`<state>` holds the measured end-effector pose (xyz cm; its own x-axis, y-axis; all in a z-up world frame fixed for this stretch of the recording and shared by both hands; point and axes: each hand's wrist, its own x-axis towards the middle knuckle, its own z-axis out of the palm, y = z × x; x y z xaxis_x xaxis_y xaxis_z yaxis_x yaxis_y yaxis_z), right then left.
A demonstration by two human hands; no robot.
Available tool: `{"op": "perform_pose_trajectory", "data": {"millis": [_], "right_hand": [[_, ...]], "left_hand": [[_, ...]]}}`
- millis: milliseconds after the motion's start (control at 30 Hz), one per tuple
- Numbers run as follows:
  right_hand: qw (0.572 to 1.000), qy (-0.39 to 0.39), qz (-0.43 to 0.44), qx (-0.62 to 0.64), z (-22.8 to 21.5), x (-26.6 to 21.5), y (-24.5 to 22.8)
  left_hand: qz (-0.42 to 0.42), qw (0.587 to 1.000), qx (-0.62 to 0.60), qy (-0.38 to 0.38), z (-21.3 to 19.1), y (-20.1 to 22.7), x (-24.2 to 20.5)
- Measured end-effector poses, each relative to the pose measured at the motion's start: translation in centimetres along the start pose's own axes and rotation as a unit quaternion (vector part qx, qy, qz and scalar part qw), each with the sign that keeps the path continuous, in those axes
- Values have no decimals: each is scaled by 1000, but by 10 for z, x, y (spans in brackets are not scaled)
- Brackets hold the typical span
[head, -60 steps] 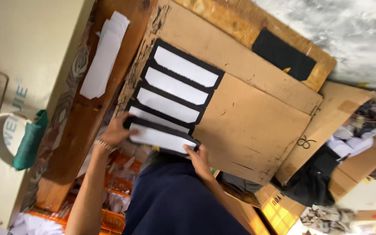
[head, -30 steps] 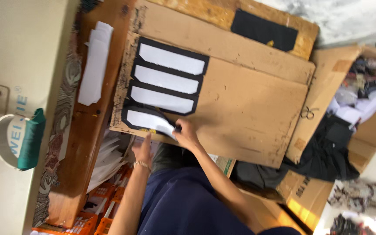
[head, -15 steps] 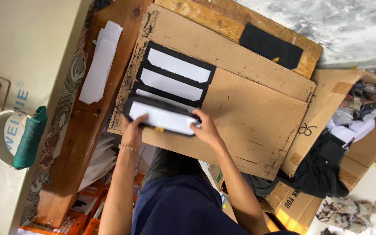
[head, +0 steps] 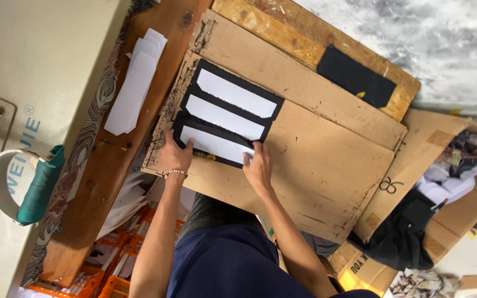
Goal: The person places white rectangular inserts into black fabric pieces laid out on a cardboard board. They repeatedly pick up inserts and fabric pieces, align them, and arrange them in rows. The person also briefly operates a heat press machine. The task continues with repeated placement of inserts into fabric pieces.
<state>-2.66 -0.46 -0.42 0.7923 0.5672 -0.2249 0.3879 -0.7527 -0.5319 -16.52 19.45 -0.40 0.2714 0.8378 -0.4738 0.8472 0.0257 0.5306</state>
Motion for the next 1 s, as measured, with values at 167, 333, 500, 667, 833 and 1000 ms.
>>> {"op": "perform_pose_trajectory", "data": {"millis": [167, 333, 500, 667, 833, 1000], "right_hand": [[999, -44, -17, -23, 10, 16, 16], [971, -215, -41, 101, 1, 18, 17], [807, -475, 23, 351, -41, -4, -12], [862, -399, -7, 312, -74, 38, -21], [949, -215, 53, 226, -77, 93, 10], [988, -83, 35, 125, -44, 111, 14]], "left_hand": [[18, 1000, 10, 23, 4, 1, -4], [6, 997, 67, 33, -5, 3, -23], [-284, 892, -321, -146, -23, 6, -38], [-190, 758, -598, -176, -26, 19, -13], [-84, 893, -419, -142, -24, 41, 34], [57, 994, -73, -65, -14, 70, 67]]}}
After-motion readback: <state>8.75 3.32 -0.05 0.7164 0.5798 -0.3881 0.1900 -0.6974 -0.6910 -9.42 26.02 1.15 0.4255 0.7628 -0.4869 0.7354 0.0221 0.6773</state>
